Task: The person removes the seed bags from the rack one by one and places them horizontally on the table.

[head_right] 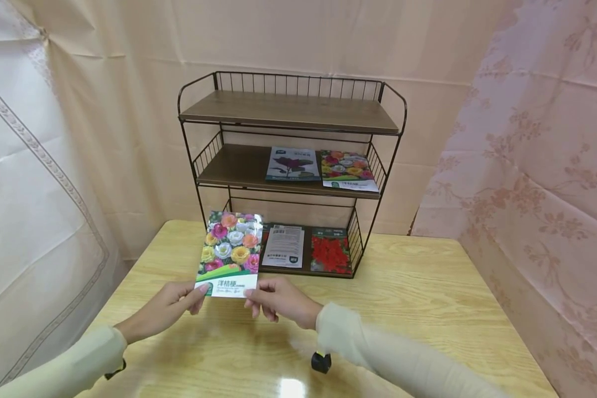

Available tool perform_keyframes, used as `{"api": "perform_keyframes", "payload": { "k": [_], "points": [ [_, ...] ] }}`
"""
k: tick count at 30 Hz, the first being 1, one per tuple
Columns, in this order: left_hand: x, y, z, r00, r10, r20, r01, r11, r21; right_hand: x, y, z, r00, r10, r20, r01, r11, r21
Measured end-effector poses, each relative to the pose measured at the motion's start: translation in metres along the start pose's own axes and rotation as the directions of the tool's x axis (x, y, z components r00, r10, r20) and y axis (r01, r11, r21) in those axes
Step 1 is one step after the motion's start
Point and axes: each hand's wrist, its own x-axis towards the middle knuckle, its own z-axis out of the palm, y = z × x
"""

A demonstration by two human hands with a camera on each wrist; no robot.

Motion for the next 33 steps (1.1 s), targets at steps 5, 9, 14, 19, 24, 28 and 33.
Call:
{"api": "perform_keyframes", "payload": {
  "k": [5, 9, 14, 19, 24, 28, 33],
  "points": [
    [-0.005, -0.006, 0.004, 1.000, -0.018, 0.019, 0.018, 1.000, -0.004, -0.001, 0.010, 0.006, 0.999, 0.033, -0.005, -0.033, 0.999, 0.004],
    [-0.009, -0.011, 0.007, 0.999, -0.038, 0.036, 0.038, 0.999, -0.017, -0.001, 0.016, 0.010, 0.999, 0.039, -0.004, -0.039, 0.999, 0.010],
    [-0.012, -0.017, 0.010, 0.998, -0.043, 0.055, 0.044, 0.999, -0.028, -0.002, 0.020, 0.014, 0.999, 0.044, -0.003, -0.044, 0.999, 0.022],
    [-0.014, -0.020, 0.012, 0.994, -0.069, 0.082, 0.073, 0.996, -0.053, -0.002, 0.023, 0.017, 0.999, 0.046, 0.003, -0.046, 0.998, 0.040],
    [-0.016, -0.023, 0.014, 0.989, -0.111, 0.101, 0.121, 0.988, -0.100, -0.002, 0.026, 0.020, 0.999, 0.047, 0.003, -0.048, 0.998, 0.051],
    [-0.016, -0.025, 0.014, 0.985, -0.143, 0.094, 0.156, 0.977, -0.147, -0.002, 0.027, 0.024, 0.999, 0.055, -0.003, -0.054, 0.996, 0.077],
    [-0.020, -0.028, 0.014, 0.978, -0.185, 0.091, 0.199, 0.964, -0.177, -0.001, 0.029, 0.031, 0.997, 0.073, -0.002, -0.072, 0.992, 0.106]
  ]
}}
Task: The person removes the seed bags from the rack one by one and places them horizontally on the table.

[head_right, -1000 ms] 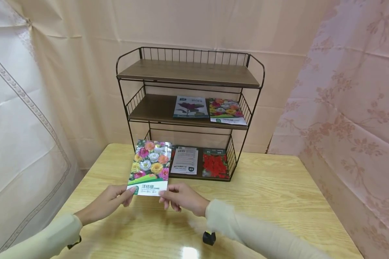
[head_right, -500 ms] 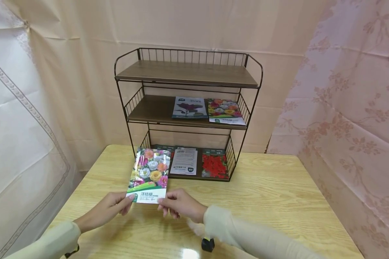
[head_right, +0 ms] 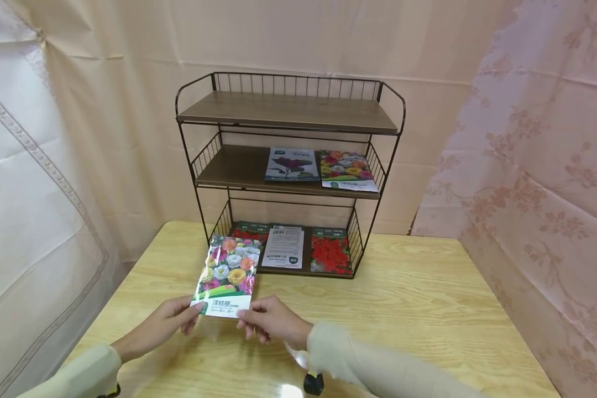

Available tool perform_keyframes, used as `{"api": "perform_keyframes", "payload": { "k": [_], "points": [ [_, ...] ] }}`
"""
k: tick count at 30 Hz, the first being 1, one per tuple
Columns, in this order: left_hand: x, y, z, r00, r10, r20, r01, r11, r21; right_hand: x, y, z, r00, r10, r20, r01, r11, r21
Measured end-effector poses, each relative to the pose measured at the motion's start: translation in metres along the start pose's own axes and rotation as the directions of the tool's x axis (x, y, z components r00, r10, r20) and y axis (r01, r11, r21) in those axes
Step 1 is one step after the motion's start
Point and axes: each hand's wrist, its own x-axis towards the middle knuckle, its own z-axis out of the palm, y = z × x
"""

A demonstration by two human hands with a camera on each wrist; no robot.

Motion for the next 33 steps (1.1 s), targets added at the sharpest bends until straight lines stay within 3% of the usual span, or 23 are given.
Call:
{"api": "perform_keyframes", "payload": {
  "k": [8, 15, 26, 33],
  "points": [
    [-0.009, -0.007, -0.006, 1.000, -0.017, 0.013, 0.019, 0.996, -0.089, 0.005, 0.004, 0.012, 1.000, -0.003, -0.007, 0.004, 0.999, 0.041],
    [-0.016, -0.013, -0.011, 0.997, -0.076, -0.013, 0.073, 0.988, -0.133, 0.011, 0.008, 0.024, 1.000, 0.007, -0.028, -0.005, 0.998, 0.060],
    [-0.020, -0.017, -0.018, 0.991, -0.080, -0.104, 0.066, 0.989, -0.131, 0.023, 0.006, 0.034, 0.999, 0.002, -0.034, 0.000, 0.998, 0.067],
    [-0.034, -0.022, -0.027, 0.988, -0.094, -0.120, 0.081, 0.990, -0.113, 0.032, 0.008, 0.050, 1.000, -0.008, -0.015, 0.009, 0.997, 0.075]
  ]
}}
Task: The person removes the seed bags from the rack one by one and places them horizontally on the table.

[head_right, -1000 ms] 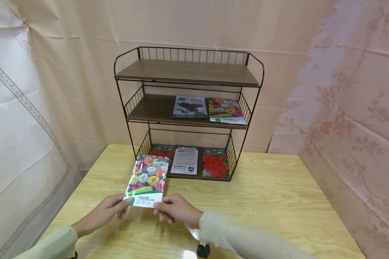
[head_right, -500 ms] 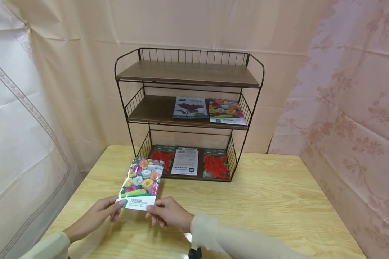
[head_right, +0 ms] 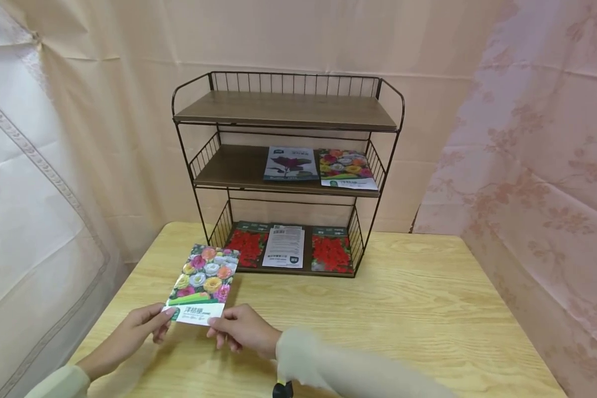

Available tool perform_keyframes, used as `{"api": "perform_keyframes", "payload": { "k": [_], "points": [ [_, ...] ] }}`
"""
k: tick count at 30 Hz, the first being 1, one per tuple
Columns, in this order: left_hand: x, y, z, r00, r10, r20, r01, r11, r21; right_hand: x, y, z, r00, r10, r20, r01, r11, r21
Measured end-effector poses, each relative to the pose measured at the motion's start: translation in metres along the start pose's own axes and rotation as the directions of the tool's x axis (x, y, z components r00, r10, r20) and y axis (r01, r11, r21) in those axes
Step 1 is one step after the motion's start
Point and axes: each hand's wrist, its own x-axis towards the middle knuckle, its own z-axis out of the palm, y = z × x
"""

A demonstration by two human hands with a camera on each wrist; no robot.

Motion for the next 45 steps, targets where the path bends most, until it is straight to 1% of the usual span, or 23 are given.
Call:
{"api": "perform_keyframes", "payload": {
  "k": [7, 13, 15, 19, 22, 23, 26, 30, 32, 35, 38, 45],
  "points": [
    [-0.012, -0.004, -0.008, 0.999, -0.036, -0.021, 0.036, 0.999, -0.001, 0.008, 0.005, 0.017, 0.999, 0.027, -0.019, -0.027, 0.999, 0.026],
    [-0.019, -0.008, -0.011, 0.995, -0.083, -0.056, 0.083, 0.997, -0.003, 0.012, 0.007, 0.026, 0.999, 0.052, -0.007, -0.052, 0.998, 0.025],
    [-0.020, -0.009, -0.012, 0.995, -0.087, -0.054, 0.087, 0.996, -0.002, 0.012, 0.007, 0.028, 0.998, 0.059, -0.009, -0.059, 0.998, 0.027],
    [-0.019, -0.012, -0.011, 0.998, -0.064, -0.029, 0.064, 0.998, -0.001, 0.011, 0.008, 0.031, 0.997, 0.068, -0.031, -0.067, 0.997, 0.030],
    [-0.019, -0.014, -0.011, 0.997, -0.068, -0.034, 0.068, 0.998, -0.004, 0.012, 0.008, 0.033, 0.997, 0.076, -0.035, -0.075, 0.997, 0.029],
    [-0.020, -0.014, -0.012, 0.997, -0.071, -0.040, 0.071, 0.997, -0.002, 0.013, 0.008, 0.034, 0.996, 0.077, -0.034, -0.076, 0.997, 0.027],
    [-0.024, -0.016, -0.014, 0.992, -0.107, -0.062, 0.108, 0.994, 0.000, 0.016, 0.007, 0.039, 0.996, 0.084, -0.029, -0.084, 0.996, 0.025],
    [-0.031, -0.020, -0.017, 0.990, -0.129, -0.063, 0.130, 0.991, 0.009, 0.019, 0.007, 0.045, 0.995, 0.094, -0.018, -0.093, 0.995, 0.023],
    [-0.034, -0.022, -0.019, 0.989, -0.129, -0.065, 0.130, 0.991, 0.008, 0.021, 0.007, 0.047, 0.995, 0.098, -0.002, -0.098, 0.995, 0.026],
    [-0.037, -0.024, -0.021, 0.987, -0.138, -0.076, 0.139, 0.990, 0.001, 0.023, 0.007, 0.050, 0.994, 0.109, 0.016, -0.109, 0.994, 0.027],
    [-0.039, -0.025, -0.023, 0.986, -0.146, -0.082, 0.147, 0.989, 0.000, 0.024, 0.007, 0.053, 0.992, 0.122, 0.017, -0.123, 0.992, 0.029],
    [-0.046, -0.029, -0.028, 0.977, -0.198, -0.079, 0.200, 0.980, 0.015, 0.027, 0.006, 0.062, 0.988, 0.153, 0.020, -0.153, 0.988, 0.030]
  ]
}}
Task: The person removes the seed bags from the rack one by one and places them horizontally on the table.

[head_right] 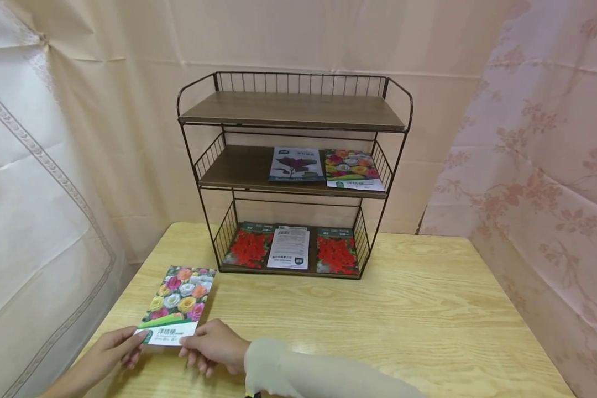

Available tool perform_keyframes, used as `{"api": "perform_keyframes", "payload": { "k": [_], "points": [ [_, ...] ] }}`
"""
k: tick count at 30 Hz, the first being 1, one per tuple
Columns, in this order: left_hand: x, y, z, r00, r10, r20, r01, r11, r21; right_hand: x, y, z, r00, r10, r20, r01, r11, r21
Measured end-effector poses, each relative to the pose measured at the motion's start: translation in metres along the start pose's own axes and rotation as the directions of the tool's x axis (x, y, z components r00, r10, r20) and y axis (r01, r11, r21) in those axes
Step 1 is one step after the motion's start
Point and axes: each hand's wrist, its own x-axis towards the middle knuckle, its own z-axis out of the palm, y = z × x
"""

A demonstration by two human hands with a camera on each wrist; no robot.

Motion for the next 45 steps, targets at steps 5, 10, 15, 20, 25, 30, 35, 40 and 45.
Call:
{"api": "perform_keyframes", "payload": {
  "k": [5, 10, 15, 20, 25, 30, 35, 40, 45],
  "points": [
    [-0.003, -0.002, -0.004, 1.000, -0.025, 0.006, 0.025, 0.999, 0.040, 0.001, -0.001, 0.005, 0.999, 0.031, 0.018, -0.031, 0.999, -0.017],
    [-0.007, -0.004, -0.004, 0.997, -0.076, -0.030, 0.079, 0.992, 0.098, 0.002, 0.000, 0.010, 0.997, 0.066, 0.050, -0.066, 0.998, -0.001],
    [-0.011, -0.008, -0.006, 0.993, -0.106, -0.050, 0.111, 0.987, 0.118, 0.005, 0.000, 0.014, 0.993, 0.095, 0.073, -0.095, 0.995, -0.003],
    [-0.011, -0.012, -0.007, 0.992, -0.124, -0.030, 0.125, 0.990, 0.059, 0.006, 0.002, 0.017, 0.992, 0.093, 0.087, -0.094, 0.996, 0.005],
    [-0.011, -0.015, -0.013, 0.991, -0.135, -0.024, 0.136, 0.991, 0.012, 0.010, 0.001, 0.021, 0.988, 0.100, 0.115, -0.102, 0.995, 0.019],
    [-0.010, -0.020, -0.017, 0.982, -0.187, -0.031, 0.187, 0.982, -0.004, 0.013, 0.003, 0.025, 0.985, 0.132, 0.113, -0.135, 0.991, 0.017],
    [-0.010, -0.025, -0.018, 0.981, -0.195, -0.007, 0.195, 0.980, 0.031, 0.013, 0.007, 0.026, 0.984, 0.142, 0.105, -0.146, 0.989, 0.030],
    [-0.010, -0.028, -0.021, 0.980, -0.197, 0.000, 0.197, 0.980, 0.044, 0.015, 0.008, 0.026, 0.982, 0.161, 0.103, -0.166, 0.985, 0.041],
    [-0.008, -0.031, -0.023, 0.976, -0.217, -0.007, 0.217, 0.975, 0.054, 0.019, 0.010, 0.027, 0.975, 0.196, 0.105, -0.203, 0.977, 0.064]
  ]
}}
